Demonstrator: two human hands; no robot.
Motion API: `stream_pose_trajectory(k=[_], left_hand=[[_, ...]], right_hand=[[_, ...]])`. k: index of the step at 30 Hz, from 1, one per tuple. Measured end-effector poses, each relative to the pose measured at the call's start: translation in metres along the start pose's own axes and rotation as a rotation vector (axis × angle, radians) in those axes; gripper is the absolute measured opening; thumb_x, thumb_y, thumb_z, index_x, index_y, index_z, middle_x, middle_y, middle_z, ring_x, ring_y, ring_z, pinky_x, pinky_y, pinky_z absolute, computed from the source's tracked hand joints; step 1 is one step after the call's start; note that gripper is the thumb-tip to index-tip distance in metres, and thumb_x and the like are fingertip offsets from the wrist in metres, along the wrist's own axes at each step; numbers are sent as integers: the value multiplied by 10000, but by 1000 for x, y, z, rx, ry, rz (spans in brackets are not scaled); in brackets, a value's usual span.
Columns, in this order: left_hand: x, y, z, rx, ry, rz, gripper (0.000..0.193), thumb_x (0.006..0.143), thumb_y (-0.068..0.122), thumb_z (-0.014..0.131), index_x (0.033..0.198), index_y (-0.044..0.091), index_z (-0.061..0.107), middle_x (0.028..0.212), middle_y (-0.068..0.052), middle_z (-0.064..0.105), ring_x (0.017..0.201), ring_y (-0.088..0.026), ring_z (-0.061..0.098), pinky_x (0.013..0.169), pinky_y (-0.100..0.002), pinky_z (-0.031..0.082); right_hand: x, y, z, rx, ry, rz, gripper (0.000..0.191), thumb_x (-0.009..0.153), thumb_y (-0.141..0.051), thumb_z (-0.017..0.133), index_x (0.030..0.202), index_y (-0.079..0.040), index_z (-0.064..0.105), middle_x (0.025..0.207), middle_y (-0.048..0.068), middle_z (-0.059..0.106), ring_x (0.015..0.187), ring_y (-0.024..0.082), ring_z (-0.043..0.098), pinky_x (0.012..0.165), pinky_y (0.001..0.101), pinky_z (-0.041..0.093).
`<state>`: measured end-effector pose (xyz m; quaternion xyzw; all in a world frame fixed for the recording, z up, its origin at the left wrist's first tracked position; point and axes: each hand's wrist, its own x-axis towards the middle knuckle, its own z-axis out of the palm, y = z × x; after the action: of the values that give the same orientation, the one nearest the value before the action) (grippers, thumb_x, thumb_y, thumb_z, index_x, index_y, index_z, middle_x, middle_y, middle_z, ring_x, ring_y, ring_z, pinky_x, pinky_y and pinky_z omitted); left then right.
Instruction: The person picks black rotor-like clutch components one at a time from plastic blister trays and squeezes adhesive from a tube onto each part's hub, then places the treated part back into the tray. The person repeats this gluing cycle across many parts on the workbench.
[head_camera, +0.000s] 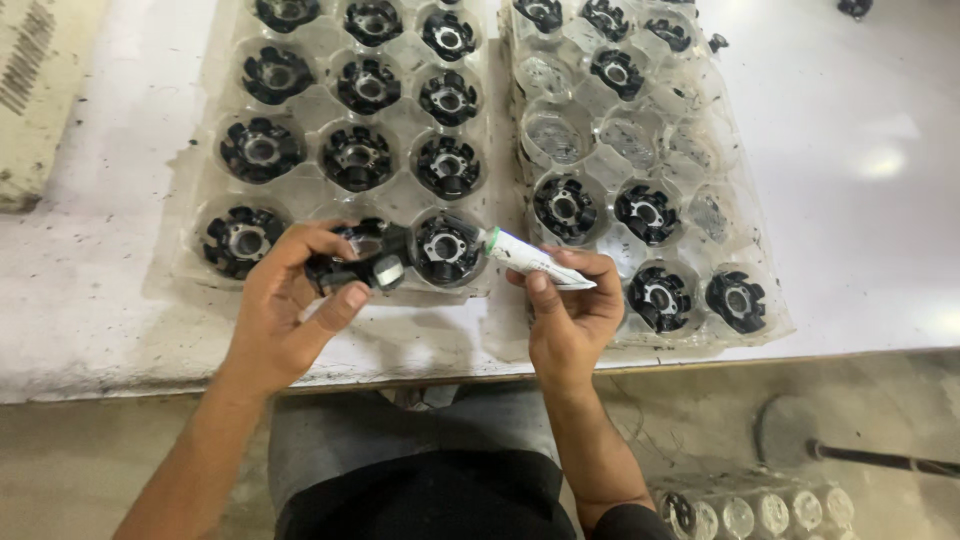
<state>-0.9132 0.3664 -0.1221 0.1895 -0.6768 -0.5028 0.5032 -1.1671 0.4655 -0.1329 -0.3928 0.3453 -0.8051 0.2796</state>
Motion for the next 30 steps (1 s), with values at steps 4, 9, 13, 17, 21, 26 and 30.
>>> stream_pose_trajectory(k=[4, 9, 13, 17, 21, 26, 30], left_hand=[[-1, -17, 18, -361, 311, 248, 757, 781, 86, 970, 1364, 208, 503, 1421, -69, 533, 1403, -181, 533, 1150, -424, 542], [24, -43, 18, -1006, 444, 50, 633, 804, 203, 788, 1392, 92, 580, 1465, -143, 556, 1406, -301, 561, 1142, -524, 476], [51, -55, 6, -1118, 297, -115, 666, 764, 297, 640, 1394, 95, 570, 1489, -199, 572, 1370, -338, 556, 1235, -520, 456], [68, -61, 9, -1059, 268, -95, 476, 943, 304, 610, 1346, 54, 568, 1425, -216, 573, 1272, -383, 614, 1106, -547, 509], [73, -53, 23, -978, 268, -63, 378, 1031, 289, 554, 1293, 17, 558, 1297, -234, 615, 1176, -400, 661, 1037, -540, 553], [66, -32, 36, -605, 183, 210, 405, 1004, 265, 585, 1256, -53, 586, 1213, -231, 673, 1141, -362, 697, 1052, -472, 562], [60, -22, 41, -493, 183, 265, 379, 1046, 233, 571, 1235, -93, 611, 1203, -241, 677, 1120, -307, 692, 1083, -437, 548]], right_hand=[[0, 2, 2, 61, -5, 66, 257, 953, 86, 711, 1164, -13, 601, 1210, 151, 668, 1087, 264, 705, 923, 466, 642], [-4, 10, 5, 108, -38, 130, 280, 932, 104, 736, 1160, -6, 615, 1180, 157, 686, 1073, 274, 704, 933, 481, 636], [4, 22, 9, 76, -62, 91, 299, 913, 116, 759, 1150, -3, 621, 1176, 172, 691, 1079, 288, 713, 941, 472, 627], [6, 35, 14, -21, -95, 50, 277, 910, 89, 764, 1130, -4, 622, 1231, 150, 676, 1140, 242, 688, 993, 444, 624], [-1, 38, 19, -228, -87, -70, 284, 917, 76, 781, 1142, 1, 623, 1233, 156, 684, 1163, 205, 668, 1023, 356, 564], [-15, 20, 19, -420, -95, -243, 280, 895, 43, 816, 1075, -24, 612, 1141, 142, 697, 1130, 205, 685, 997, 341, 570], [-14, 11, 19, -470, -168, -362, 282, 888, 37, 820, 1037, -45, 595, 1076, 119, 688, 1090, 222, 656, 952, 340, 542]])
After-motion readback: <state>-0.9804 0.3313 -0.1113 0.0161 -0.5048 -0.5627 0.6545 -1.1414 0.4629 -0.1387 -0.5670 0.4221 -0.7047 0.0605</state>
